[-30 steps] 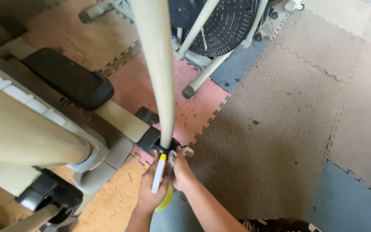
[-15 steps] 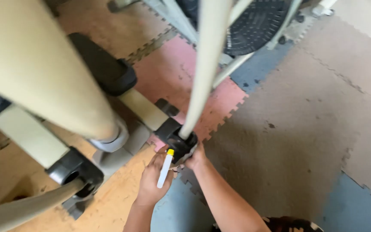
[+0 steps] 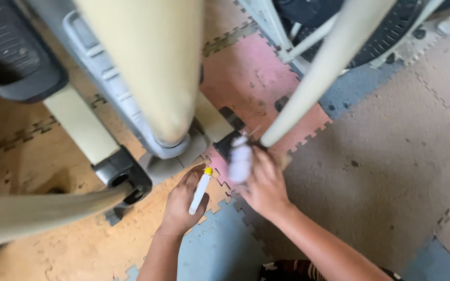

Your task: The person cleans various exercise machines by spraying liquid from a spray bottle onto the equipment or directly onto a cloth, then wiping the surfaces with the cloth. The person occasionally shifts a stationary bike by hand.

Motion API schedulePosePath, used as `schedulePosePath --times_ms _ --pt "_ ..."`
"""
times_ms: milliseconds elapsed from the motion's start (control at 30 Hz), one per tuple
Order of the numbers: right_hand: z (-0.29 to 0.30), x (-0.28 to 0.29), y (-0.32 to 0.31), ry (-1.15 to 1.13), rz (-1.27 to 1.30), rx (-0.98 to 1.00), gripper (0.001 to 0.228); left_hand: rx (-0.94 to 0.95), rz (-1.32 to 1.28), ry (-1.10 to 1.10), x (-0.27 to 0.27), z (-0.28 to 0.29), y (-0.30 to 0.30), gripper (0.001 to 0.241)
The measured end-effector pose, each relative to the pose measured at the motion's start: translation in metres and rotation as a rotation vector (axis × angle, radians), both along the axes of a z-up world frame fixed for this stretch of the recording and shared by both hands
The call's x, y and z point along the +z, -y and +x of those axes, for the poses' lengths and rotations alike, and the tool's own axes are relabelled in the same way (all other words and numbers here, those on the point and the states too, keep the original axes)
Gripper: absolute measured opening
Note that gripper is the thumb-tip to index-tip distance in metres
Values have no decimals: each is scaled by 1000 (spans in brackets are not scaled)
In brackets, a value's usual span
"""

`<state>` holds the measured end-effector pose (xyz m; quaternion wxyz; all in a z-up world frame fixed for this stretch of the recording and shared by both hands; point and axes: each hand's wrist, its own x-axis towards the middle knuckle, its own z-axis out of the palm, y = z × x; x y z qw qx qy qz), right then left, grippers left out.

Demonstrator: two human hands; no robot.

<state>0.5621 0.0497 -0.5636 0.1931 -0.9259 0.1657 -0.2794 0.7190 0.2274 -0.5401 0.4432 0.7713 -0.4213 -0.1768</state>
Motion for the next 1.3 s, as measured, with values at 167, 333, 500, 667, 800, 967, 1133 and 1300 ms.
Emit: schedulePosePath --times_ms 167,333,500,667,800,967,1133,1300 --pt "59 -41 -7 -1041 -1310 -41 64 47 34 -10 14 -8 -11 51" --pt "132 -130 51 -957 -838 -168 59 54 14 33 36 -28 -38 48" --pt "147 -224 94 -767 -484 -142 61 93 80 22 61 -53 -74 50" --pt "117 -36 4 -1398 -634 -126 65 165 58 -67 95 -74 -113 53" --pt "138 -127 46 -1235 -491 -130 64 306 137 -201 116 -90 -139 60" --pt "184 -244 81 -487 -519 -248 61 308 96 -110 100 -113 -173 63" --pt "160 -82 21 -778 -209 40 69 320 254 -178 104 -119 -167 62" --pt "120 -132 22 -1119 -588 78 66 228 185 -148 104 -105 -155 61"
